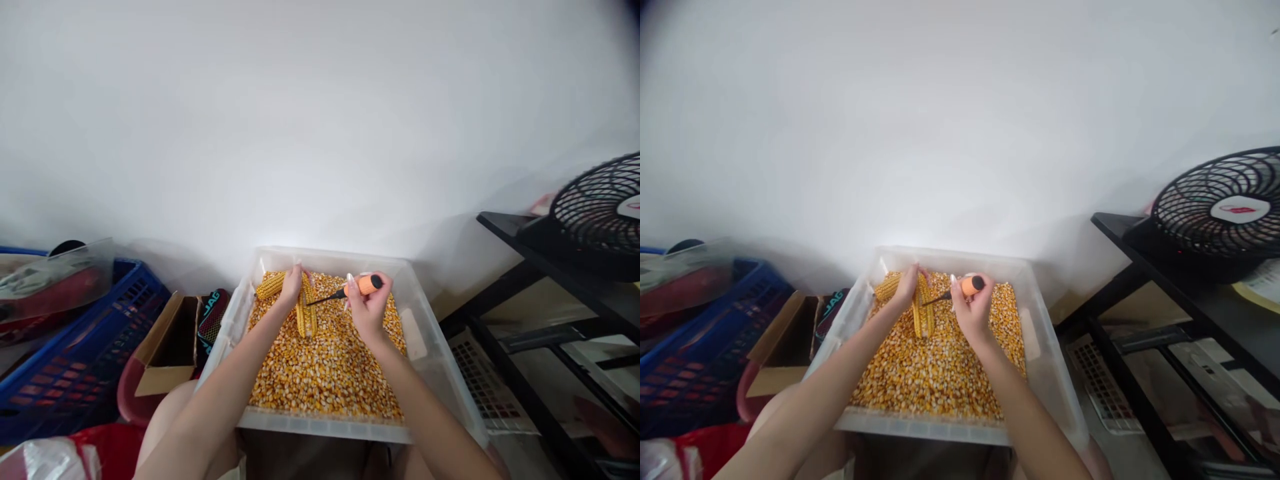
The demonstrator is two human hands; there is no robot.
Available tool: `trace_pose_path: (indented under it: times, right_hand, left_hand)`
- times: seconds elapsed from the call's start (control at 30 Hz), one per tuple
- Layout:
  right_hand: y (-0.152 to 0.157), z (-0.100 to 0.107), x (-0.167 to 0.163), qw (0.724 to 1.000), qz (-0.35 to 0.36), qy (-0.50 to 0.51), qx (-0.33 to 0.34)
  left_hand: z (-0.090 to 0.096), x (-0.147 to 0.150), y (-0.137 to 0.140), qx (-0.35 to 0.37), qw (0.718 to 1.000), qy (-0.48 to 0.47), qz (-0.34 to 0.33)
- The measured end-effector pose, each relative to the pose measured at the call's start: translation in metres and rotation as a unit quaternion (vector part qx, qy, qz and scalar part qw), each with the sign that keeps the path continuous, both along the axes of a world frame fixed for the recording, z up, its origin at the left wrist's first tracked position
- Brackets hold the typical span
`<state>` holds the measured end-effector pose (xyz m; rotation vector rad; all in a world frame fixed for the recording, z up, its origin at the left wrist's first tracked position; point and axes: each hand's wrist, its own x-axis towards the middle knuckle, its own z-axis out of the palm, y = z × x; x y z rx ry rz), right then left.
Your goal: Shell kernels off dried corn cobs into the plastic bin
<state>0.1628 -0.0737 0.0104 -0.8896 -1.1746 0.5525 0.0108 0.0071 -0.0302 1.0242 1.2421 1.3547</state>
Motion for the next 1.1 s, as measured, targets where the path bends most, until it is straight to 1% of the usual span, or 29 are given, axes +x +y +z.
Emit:
trace_pose_path:
  times: [0.07, 0.17, 0.3, 0.37, 0.5, 0.63, 0.7, 0.8, 0.87, 0.93, 1.0, 1.1]
  right_hand:
    - [0.0, -0.004, -0.002, 1.0, 0.014, -0.014, 0.006]
    - [0.001, -0.01, -0.002, 0.999, 0.013, -0.039, 0.022]
    - [0.0, -0.015, -0.001, 0.992, 0.023, -0.088, 0.087]
    - [-0.001, -0.015, -0.001, 0.987, 0.036, -0.119, 0.102]
    - [0.0, -0.007, -0.003, 0.98, 0.054, -0.173, 0.079]
    - [0.012, 0.009, -0.006, 0.977, 0.069, -0.195, 0.059]
    - [0.019, 0.014, -0.007, 0.977, 0.076, -0.196, 0.046]
    - [0.027, 0.016, -0.007, 0.978, 0.073, -0.189, 0.038]
    - [0.029, 0.014, -0.006, 0.979, 0.064, -0.187, 0.052]
    - [0.029, 0.011, -0.005, 0.979, 0.049, -0.183, 0.076]
    - [0.028, 0.009, -0.004, 0.979, 0.037, -0.176, 0.092]
    - [0.028, 0.008, -0.003, 0.98, 0.031, -0.171, 0.092]
  left_hand:
    - [0.003, 0.001, -0.001, -0.008, 1.0, 0.009, -0.005]
    - [0.007, 0.002, -0.003, -0.017, 1.0, 0.021, -0.008]
    - [0.01, 0.006, -0.005, 0.0, 1.0, 0.029, -0.007]
    - [0.012, 0.008, -0.006, 0.012, 0.999, 0.041, -0.021]
    - [0.016, 0.013, -0.008, 0.034, 0.996, 0.062, -0.057]
    - [0.017, 0.02, -0.016, 0.009, 0.988, 0.01, -0.154]
    - [0.017, 0.025, -0.021, 0.002, 0.985, -0.003, -0.174]
    - [0.014, 0.035, -0.03, 0.018, 0.988, -0.015, -0.153]
    - [0.012, 0.04, -0.034, 0.045, 0.99, -0.023, -0.131]
    - [0.009, 0.044, -0.037, 0.066, 0.991, -0.007, -0.121]
    - [0.005, 0.045, -0.038, 0.064, 0.992, 0.024, -0.109]
    - [0.001, 0.045, -0.039, 0.045, 0.994, 0.065, -0.075]
